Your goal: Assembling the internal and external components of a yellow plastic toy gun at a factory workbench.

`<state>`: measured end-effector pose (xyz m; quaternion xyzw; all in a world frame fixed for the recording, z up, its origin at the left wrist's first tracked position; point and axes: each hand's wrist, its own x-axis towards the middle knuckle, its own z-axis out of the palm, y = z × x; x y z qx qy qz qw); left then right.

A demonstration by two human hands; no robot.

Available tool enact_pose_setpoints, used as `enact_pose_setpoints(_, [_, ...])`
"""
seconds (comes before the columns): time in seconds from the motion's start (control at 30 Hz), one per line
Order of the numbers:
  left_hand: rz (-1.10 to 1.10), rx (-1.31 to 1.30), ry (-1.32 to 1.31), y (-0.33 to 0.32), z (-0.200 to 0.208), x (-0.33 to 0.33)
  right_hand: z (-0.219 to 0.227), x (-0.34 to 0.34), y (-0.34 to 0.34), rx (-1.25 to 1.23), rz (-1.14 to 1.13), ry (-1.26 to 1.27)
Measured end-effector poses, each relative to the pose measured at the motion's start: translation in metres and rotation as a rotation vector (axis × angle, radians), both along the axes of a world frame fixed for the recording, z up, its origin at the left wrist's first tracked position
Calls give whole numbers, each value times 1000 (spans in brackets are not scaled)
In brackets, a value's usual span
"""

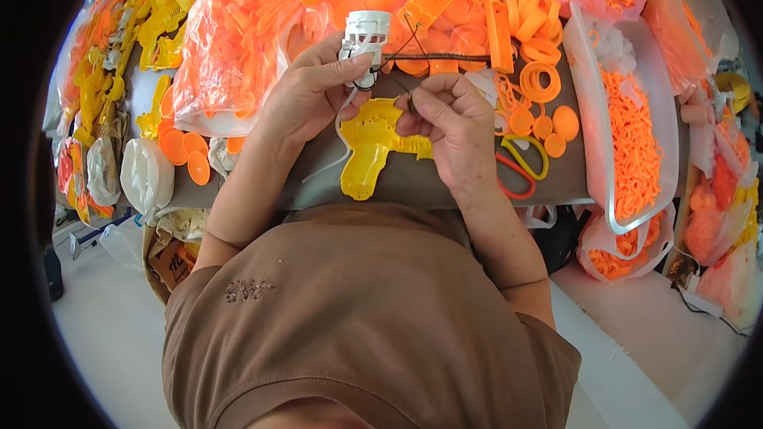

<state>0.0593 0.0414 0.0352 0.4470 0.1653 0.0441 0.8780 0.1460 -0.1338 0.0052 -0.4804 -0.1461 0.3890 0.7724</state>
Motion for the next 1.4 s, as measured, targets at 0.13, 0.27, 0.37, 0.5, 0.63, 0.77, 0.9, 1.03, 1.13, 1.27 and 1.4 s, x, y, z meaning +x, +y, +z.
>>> enact_pose_setpoints(0.13, [-22,148,40,-9,-5,-1,-3,-7,-9,-96,99,365])
enact_pose_setpoints(0.27, [-67,264,-19,-13,-11,-2,-12,-1,-13,-76,295,558])
enact_pose_setpoints(0.37, [-95,275,-8,-13,-9,-4,-12,4,-14,-80,378,402])
enact_pose_setpoints(0.5, [-138,316,-28,-14,-12,-7,8,0,-9,-419,292,-86])
enact_pose_setpoints(0.63, [-148,305,-56,-23,-15,-5,2,-9,-13,-604,242,-624])
enact_pose_setpoints(0.77, [-101,317,-29,-25,-32,-8,5,-29,-12,-721,148,-540])
enact_pose_setpoints(0.9, [46,421,-48,-40,-39,-14,-15,-40,-17,-660,-20,-603])
enact_pose_setpoints(1.03, [119,348,-60,-53,-44,-19,-27,-43,-17,-595,-195,-618])
enact_pose_setpoints(1.13, [123,303,-65,-55,-43,-18,-35,-44,-17,-542,-255,-669])
enact_pose_setpoints(1.27, [120,326,-64,-53,-45,-17,-37,-45,-15,-507,-299,-735])
enact_pose_setpoints(1.4, [110,295,-42,-52,-45,-16,-53,-44,-17,-482,-318,-870])
